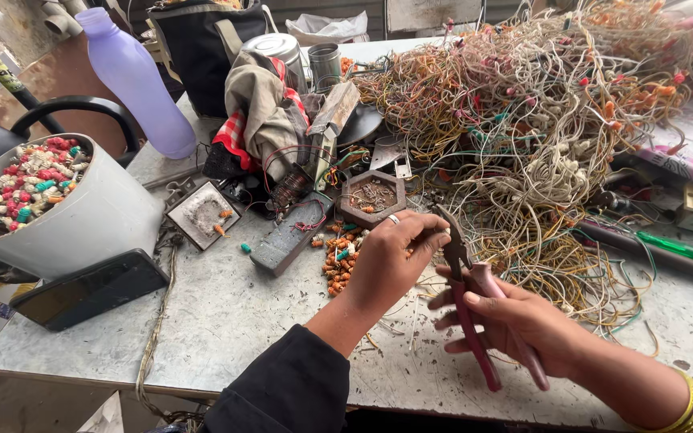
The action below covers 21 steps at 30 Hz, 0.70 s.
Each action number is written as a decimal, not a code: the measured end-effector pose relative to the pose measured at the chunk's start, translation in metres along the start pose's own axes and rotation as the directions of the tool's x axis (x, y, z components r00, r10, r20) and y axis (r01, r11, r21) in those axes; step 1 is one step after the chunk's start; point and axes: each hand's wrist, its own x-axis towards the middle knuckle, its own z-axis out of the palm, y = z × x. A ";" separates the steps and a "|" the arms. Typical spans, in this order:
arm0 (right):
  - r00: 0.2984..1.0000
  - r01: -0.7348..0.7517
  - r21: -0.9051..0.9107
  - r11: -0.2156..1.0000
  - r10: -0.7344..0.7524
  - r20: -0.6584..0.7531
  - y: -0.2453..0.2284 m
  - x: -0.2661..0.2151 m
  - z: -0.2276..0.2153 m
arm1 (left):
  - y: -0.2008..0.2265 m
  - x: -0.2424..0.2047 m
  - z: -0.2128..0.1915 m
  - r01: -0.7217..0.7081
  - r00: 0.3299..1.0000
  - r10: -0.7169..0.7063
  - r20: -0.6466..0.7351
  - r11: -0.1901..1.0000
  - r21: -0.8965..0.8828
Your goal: The person uses pliers to cut the insulation off small wires. They repeatedly pick up a wire, cut the insulation, and drop the wire onto a pile on the table.
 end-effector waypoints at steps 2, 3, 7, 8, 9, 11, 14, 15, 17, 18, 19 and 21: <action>0.999 -0.013 -0.029 0.999 0.012 -0.032 -0.003 -0.002 0.004 | 0.001 0.000 0.000 0.008 1.000 -0.008 -0.008 1.000 -0.023; 1.000 -0.008 -0.039 0.999 0.007 -0.020 -0.005 -0.003 0.006 | 0.002 0.000 0.000 0.017 1.000 -0.018 -0.011 0.999 -0.032; 1.000 -0.010 -0.069 0.998 0.010 -0.009 -0.005 -0.007 0.008 | 0.001 0.004 -0.002 0.112 0.993 -0.114 -0.017 0.987 -0.111; 0.999 -0.033 -0.069 0.997 0.032 -0.027 -0.003 -0.007 0.007 | 0.001 0.003 -0.003 0.094 0.995 -0.096 -0.012 0.991 -0.095; 0.998 -0.057 -0.069 0.996 0.054 -0.045 -0.002 -0.007 0.005 | 0.001 0.003 -0.003 0.077 0.997 -0.078 -0.007 0.994 -0.079; 0.998 -0.046 -0.066 0.997 0.043 -0.051 0.004 -0.005 0.000 | 0.000 0.003 -0.004 0.050 0.999 -0.050 0.000 0.997 -0.051; 0.996 -0.009 -0.060 0.998 0.004 -0.084 0.012 -0.001 -0.005 | -0.002 0.003 -0.003 0.008 1.000 -0.008 0.003 1.000 -0.019; 0.990 -0.038 -0.059 0.998 0.029 -0.140 0.013 0.000 -0.007 | -0.003 0.002 -0.003 -0.016 1.000 0.016 0.001 1.000 -0.015; 0.980 -0.064 -0.029 0.998 0.057 -0.191 0.016 0.000 -0.007 | -0.006 0.000 0.000 -0.039 0.999 0.038 -0.004 0.998 -0.044; 0.981 -0.060 -0.001 0.998 0.059 -0.186 0.017 0.000 -0.006 | -0.008 -0.001 0.002 -0.037 0.999 0.036 -0.007 0.996 -0.078; 0.982 -0.056 0.024 0.998 0.060 -0.180 0.017 -0.001 -0.004 | -0.010 -0.002 0.003 -0.036 0.999 0.035 -0.013 0.993 -0.111; 0.990 -0.040 0.071 0.997 0.049 -0.130 0.016 -0.005 -0.001 | -0.016 -0.004 0.005 -0.035 0.999 0.030 -0.034 0.990 -0.136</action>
